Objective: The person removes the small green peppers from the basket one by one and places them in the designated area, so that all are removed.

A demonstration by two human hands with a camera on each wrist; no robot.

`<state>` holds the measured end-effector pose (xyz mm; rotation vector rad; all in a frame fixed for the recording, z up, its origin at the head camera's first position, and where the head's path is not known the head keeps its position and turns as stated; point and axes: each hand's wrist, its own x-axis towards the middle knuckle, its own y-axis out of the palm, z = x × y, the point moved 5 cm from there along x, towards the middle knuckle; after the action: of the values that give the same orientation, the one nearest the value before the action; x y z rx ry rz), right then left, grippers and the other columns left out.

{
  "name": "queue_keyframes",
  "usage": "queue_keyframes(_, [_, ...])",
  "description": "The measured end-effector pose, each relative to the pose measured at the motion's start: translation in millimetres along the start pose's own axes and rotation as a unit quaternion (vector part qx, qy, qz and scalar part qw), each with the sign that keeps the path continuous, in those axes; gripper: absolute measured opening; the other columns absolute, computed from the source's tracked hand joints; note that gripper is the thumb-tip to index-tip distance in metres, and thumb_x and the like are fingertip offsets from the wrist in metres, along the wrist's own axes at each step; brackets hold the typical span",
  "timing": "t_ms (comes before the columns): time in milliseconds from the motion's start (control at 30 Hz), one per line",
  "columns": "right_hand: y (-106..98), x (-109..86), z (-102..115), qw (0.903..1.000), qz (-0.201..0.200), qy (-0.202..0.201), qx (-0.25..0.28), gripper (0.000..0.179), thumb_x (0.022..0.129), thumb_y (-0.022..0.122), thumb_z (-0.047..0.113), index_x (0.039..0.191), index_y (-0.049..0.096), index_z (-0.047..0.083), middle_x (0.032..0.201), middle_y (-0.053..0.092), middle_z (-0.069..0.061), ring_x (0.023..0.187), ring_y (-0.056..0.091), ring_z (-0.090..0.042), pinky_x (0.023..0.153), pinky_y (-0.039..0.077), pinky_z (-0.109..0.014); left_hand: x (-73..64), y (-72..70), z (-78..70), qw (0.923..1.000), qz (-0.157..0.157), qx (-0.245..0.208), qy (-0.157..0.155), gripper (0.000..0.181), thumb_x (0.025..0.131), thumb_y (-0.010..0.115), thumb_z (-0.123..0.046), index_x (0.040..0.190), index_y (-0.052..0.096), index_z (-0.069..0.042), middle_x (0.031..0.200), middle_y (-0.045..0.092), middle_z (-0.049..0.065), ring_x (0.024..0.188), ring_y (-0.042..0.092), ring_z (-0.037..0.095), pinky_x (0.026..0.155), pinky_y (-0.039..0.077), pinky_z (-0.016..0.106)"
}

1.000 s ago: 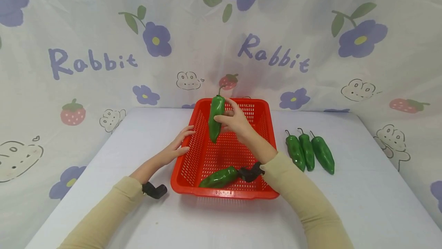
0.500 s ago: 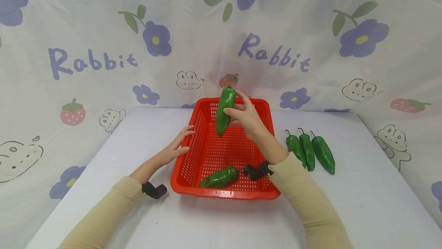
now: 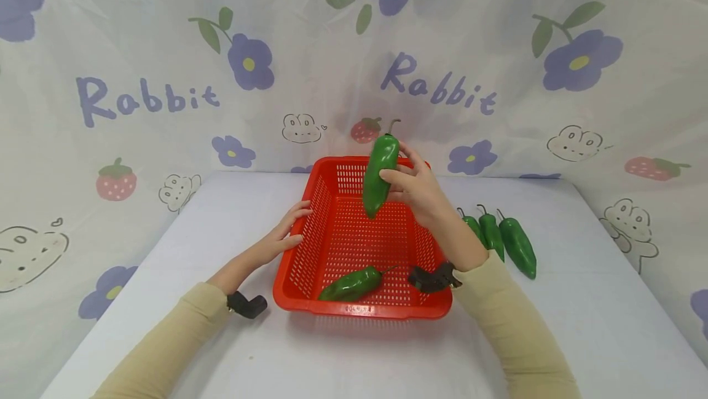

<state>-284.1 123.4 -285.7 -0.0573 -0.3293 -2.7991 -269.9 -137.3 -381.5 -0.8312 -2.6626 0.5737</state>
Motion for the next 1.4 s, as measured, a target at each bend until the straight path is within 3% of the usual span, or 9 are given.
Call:
queue_keyframes(167, [-6.4, -12.3, 7.4, 0.9997, 0.008, 0.001, 0.023, 0.065, 0.090, 0.046, 0.003, 0.144, 0.011, 0.014, 0.100, 0.059, -0.001, 0.081, 0.066, -0.015, 0.075, 0.053, -0.028, 3.2, -1.7, 26.3, 0.9999, -0.006, -0.002, 0.012, 0.055, 0.087, 0.046, -0.009, 0.138, 0.026, 0.001, 0.151, 0.006, 0.011, 0.134, 0.017, 0.036, 0.095, 0.041, 0.053])
queue_keyframes(233, [-9.0, -16.8, 9.7, 0.9994, 0.006, 0.000, 0.033, 0.064, 0.089, 0.047, 0.002, 0.143, 0.013, 0.014, 0.098, 0.061, -0.001, 0.080, 0.066, -0.015, 0.074, 0.053, -0.028, 3.7, -1.9, 30.3, 0.9999, -0.007, 0.004, 0.015, 0.055, 0.088, 0.047, -0.012, 0.138, 0.026, 0.000, 0.151, 0.006, 0.009, 0.133, 0.019, 0.035, 0.094, 0.043, 0.051])
queue_keyframes(400, [-18.6, -26.4, 12.4, 0.9991, 0.008, -0.008, 0.040, 0.065, 0.089, 0.048, 0.001, 0.144, 0.013, 0.012, 0.099, 0.062, -0.001, 0.080, 0.065, -0.015, 0.073, 0.054, -0.029, 0.7, -0.1, 6.5, 0.9999, -0.002, -0.004, 0.013, 0.054, 0.087, 0.045, -0.003, 0.136, 0.025, 0.007, 0.150, 0.004, 0.020, 0.131, 0.018, 0.043, 0.094, 0.040, 0.056])
queue_keyframes(533, [-28.1, -33.1, 11.3, 0.9992, 0.009, -0.005, 0.038, 0.070, 0.090, 0.049, 0.001, 0.145, 0.008, 0.011, 0.098, 0.063, 0.000, 0.080, 0.065, -0.015, 0.073, 0.054, -0.028, -1.4, 0.2, -5.5, 1.0000, 0.000, 0.001, 0.004, 0.054, 0.086, 0.044, 0.000, 0.136, 0.024, 0.009, 0.149, 0.004, 0.022, 0.132, 0.017, 0.043, 0.095, 0.038, 0.056])
queue_keyframes(1100, [-79.8, -72.8, 4.5, 0.9981, -0.004, 0.038, -0.047, 0.078, 0.092, 0.047, 0.004, 0.146, -0.008, 0.012, 0.102, 0.063, 0.003, 0.082, 0.066, -0.015, 0.073, 0.054, -0.028, -0.6, 0.6, -4.7, 1.0000, 0.000, 0.004, 0.002, 0.054, 0.086, 0.044, -0.001, 0.136, 0.025, 0.009, 0.150, 0.005, 0.020, 0.134, 0.013, 0.040, 0.098, 0.034, 0.058])
queue_keyframes(1400, [-118.4, -96.4, -2.1, 0.9918, -0.039, 0.036, -0.116, 0.073, 0.094, 0.046, 0.008, 0.147, -0.004, 0.013, 0.103, 0.061, 0.010, 0.084, 0.064, -0.011, 0.072, 0.053, -0.024, -0.8, 0.4, -6.7, 1.0000, 0.004, 0.003, 0.002, 0.054, 0.086, 0.043, -0.001, 0.136, 0.024, 0.010, 0.149, 0.004, 0.021, 0.132, 0.017, 0.041, 0.096, 0.038, 0.056])
